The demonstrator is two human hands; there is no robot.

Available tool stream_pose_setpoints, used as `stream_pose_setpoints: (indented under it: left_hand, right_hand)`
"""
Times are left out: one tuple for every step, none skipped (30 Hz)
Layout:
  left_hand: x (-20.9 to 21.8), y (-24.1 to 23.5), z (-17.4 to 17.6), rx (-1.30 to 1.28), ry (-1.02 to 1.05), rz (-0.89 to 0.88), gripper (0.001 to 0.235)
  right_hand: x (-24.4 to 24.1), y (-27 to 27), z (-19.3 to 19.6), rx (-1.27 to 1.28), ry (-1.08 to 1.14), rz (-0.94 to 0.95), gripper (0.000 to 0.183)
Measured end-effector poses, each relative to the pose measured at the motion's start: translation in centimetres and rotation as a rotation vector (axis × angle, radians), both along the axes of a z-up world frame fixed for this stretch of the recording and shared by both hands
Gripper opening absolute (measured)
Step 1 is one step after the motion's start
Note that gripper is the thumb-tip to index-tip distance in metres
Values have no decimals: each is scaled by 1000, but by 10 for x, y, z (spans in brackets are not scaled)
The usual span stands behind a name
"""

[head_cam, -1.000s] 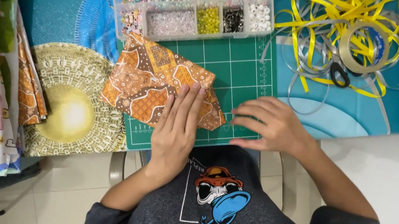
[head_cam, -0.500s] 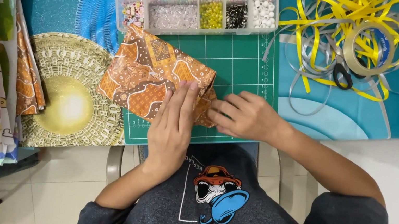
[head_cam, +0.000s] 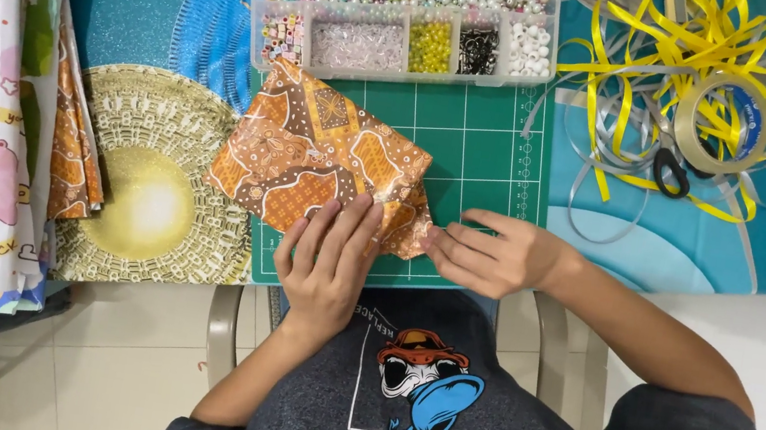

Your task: Wrapping a small gift box with patterned paper and tying a yellow ribbon around it.

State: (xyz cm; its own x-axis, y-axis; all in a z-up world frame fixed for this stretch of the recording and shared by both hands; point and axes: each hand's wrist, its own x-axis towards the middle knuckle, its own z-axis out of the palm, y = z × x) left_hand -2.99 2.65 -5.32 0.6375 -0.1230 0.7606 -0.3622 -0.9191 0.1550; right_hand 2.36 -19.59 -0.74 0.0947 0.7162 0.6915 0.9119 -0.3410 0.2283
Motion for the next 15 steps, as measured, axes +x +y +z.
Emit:
stream_pose_setpoints:
  left_hand:
    - [0, 0, -1, 1, 1, -2, 28]
    - [1, 0, -1, -5, -2, -1, 25]
    - [1, 0, -2, -12, -3, 2, 23]
    - [0, 1, -3, -11, -1, 2, 23]
    - [0, 2, -4, -12, 3, -7, 23]
    - [0, 3, -4, -13, 8, -16, 22]
    - [0, 4, -1, -14, 5, -13, 22]
    - [0, 5, 2, -23, 10, -29, 24]
    - [0, 6, 4, -31, 14, -46, 25]
    - [-1, 8, 6, -32, 12, -42, 25]
    - [-2, 10, 7, -46, 36, -74, 30]
    - [-3, 11, 8, -60, 59, -105, 36]
    - [-3, 11, 8, -62, 59, -105, 36]
    - [-3, 10, 8, -73, 50, -113, 40]
    - [-2, 10, 8, -84, 41, -123, 45]
  right_hand:
    - [2, 3, 3, 1, 1, -2, 19]
    - [5, 6, 5, 16, -10, 4, 19]
    - [7, 9, 8, 31, -20, 12, 19]
    - [8, 11, 9, 31, -17, 12, 19]
    - [10, 13, 10, 32, -11, 15, 18]
    - [13, 16, 11, 33, -5, 19, 18]
    - [15, 17, 13, 31, -7, 22, 18]
    - [17, 18, 15, 25, -11, 21, 18]
    - [19, 20, 17, 19, -14, 20, 17]
    - [20, 22, 17, 17, -16, 24, 17]
    - [21, 23, 18, 22, -11, 19, 18]
    - [22, 24, 18, 27, -7, 14, 20]
    - [23, 25, 17, 25, -6, 14, 20]
    - [23, 25, 17, 21, -5, 22, 22]
    - [23, 26, 16, 18, -5, 28, 24]
